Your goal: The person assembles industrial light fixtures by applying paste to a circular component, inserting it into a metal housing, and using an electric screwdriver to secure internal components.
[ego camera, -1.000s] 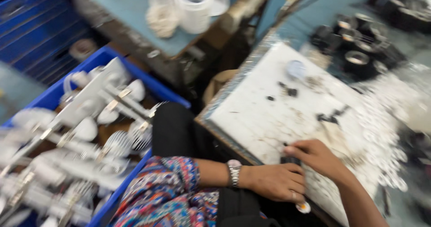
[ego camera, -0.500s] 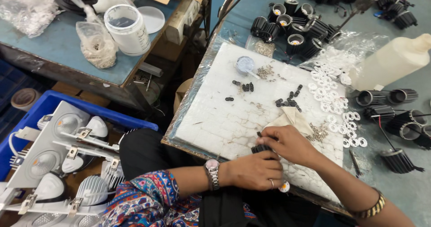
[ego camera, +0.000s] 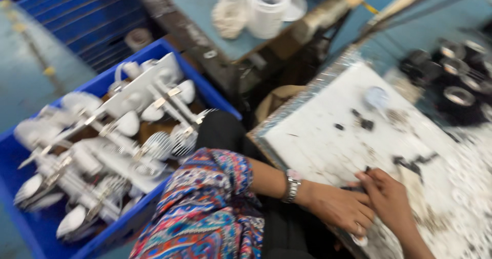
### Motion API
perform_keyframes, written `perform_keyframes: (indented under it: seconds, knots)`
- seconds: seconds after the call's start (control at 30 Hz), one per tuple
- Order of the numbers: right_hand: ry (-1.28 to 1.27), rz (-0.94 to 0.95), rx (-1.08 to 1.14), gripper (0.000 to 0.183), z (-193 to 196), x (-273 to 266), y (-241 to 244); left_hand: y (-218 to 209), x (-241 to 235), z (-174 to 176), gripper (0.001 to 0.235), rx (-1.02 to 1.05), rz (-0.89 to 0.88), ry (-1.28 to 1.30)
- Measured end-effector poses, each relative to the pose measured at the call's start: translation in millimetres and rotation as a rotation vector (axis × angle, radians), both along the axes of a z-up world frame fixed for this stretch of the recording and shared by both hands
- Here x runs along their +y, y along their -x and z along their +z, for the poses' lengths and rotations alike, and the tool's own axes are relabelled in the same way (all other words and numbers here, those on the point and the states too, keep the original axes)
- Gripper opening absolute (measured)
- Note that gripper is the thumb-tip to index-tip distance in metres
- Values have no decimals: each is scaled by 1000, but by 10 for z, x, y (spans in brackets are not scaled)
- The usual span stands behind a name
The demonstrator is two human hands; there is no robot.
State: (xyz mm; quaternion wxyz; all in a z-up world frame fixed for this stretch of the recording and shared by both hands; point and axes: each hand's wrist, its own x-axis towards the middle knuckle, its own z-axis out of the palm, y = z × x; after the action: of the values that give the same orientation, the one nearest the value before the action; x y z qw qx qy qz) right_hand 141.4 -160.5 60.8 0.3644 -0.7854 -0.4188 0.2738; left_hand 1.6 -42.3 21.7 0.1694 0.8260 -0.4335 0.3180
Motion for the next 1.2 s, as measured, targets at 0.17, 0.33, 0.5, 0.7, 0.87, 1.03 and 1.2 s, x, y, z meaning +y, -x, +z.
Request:
perform_keyframes:
  seconds: [0.17, 0.33, 0.5, 0.7, 0.87, 1.03, 1.2]
  knots:
    - [168, 41, 199, 22, -25, 4, -264, -62, -6, -101, 14, 3, -11, 16]
    - [104, 25, 265, 17, -190, -36, -386, -73, 48, -95, 14, -31, -36, 5]
    - [23, -11, 273, 17, -387, -36, -400, -160, 126, -82, 13, -245, -89, -75]
    - [76, -10, -26, 16, -211, -1, -187, -268, 266, 19, 11, -240, -215, -187]
    - [231, -20, -188, 20, -95, 83, -188, -189, 462, 116, 14, -418, -119, -161]
    - [106, 8, -54, 15, -278, 171, -332, -119, 729, 138, 24, -250, -25, -165]
    - [202, 50, -21, 27, -18, 286, -296, 185, 764, 119, 23, -64, 52, -124]
